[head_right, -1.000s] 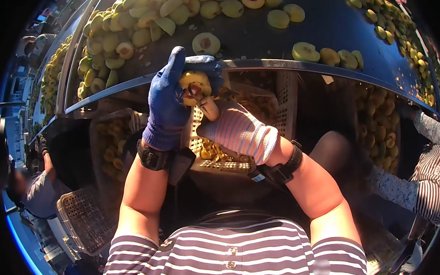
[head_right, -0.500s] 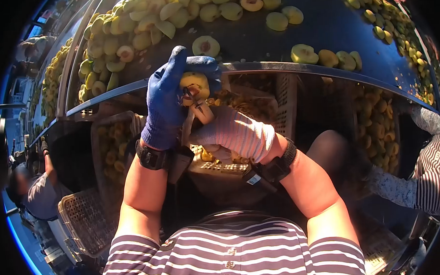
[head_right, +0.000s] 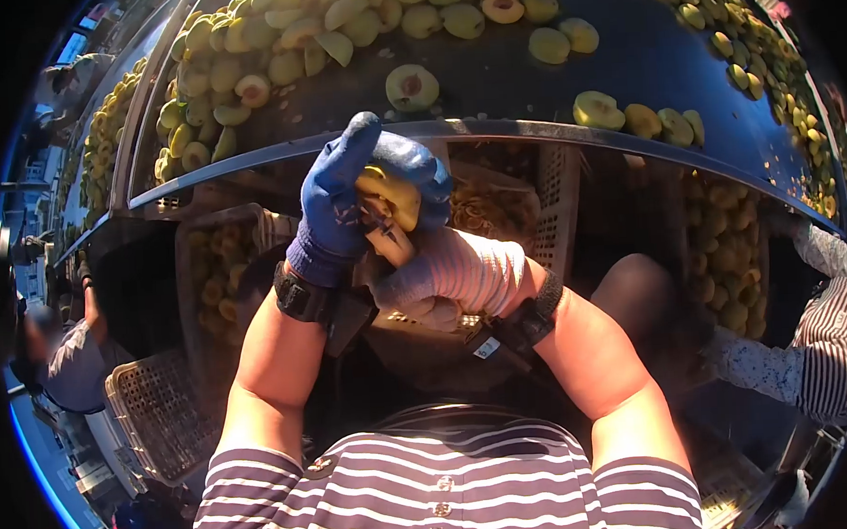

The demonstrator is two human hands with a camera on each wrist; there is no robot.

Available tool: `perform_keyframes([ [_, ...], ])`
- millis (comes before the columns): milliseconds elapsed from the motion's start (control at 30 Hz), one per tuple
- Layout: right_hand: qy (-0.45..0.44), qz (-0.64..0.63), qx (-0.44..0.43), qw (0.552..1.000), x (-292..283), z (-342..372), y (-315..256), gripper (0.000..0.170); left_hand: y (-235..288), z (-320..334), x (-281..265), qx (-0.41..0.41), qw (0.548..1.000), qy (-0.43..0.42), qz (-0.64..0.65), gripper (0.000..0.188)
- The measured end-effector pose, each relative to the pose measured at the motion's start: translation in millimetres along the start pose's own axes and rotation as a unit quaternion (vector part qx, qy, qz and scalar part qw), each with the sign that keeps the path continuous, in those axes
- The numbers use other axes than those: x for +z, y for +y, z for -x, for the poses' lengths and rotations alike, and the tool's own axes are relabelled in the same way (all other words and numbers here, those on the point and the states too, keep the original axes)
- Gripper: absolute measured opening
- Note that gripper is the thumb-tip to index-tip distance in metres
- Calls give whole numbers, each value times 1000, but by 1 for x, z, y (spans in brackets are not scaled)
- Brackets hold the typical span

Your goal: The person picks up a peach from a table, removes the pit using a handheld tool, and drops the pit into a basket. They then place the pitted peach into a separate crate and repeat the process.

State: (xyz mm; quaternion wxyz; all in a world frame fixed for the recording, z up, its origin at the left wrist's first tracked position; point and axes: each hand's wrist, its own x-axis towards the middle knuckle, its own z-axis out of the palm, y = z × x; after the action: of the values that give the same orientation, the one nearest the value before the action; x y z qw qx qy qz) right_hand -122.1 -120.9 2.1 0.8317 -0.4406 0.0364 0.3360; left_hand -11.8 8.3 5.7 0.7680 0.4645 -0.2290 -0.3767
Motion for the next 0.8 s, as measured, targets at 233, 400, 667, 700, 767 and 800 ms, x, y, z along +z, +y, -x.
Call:
perform_keyframes([
  [233, 64, 174, 80, 979, -11, 42, -6, 22, -13, -9, -21, -9, 982, 39, 185, 69],
  [400, 142, 610, -227, 746, -47, 44, 40, 24, -1, 13, -26, -24, 977, 48, 204, 67],
  [667, 129, 446, -86, 881, -25, 55, 3, 26, 98, 145, -134, -5, 638, 463, -615, 45],
  [700, 133, 419, -89, 894, -23, 52, 4, 28, 98, 133, -126, 29, 687, 437, -580, 47],
  [767, 161, 403, -108, 894, -16, 50, 0, 29, 93, 77, -92, 98, 776, 378, -496, 52],
  [800, 177, 396, -118, 893, -15, 49, -2, 30, 82, 44, -70, 88, 815, 342, -459, 54],
])
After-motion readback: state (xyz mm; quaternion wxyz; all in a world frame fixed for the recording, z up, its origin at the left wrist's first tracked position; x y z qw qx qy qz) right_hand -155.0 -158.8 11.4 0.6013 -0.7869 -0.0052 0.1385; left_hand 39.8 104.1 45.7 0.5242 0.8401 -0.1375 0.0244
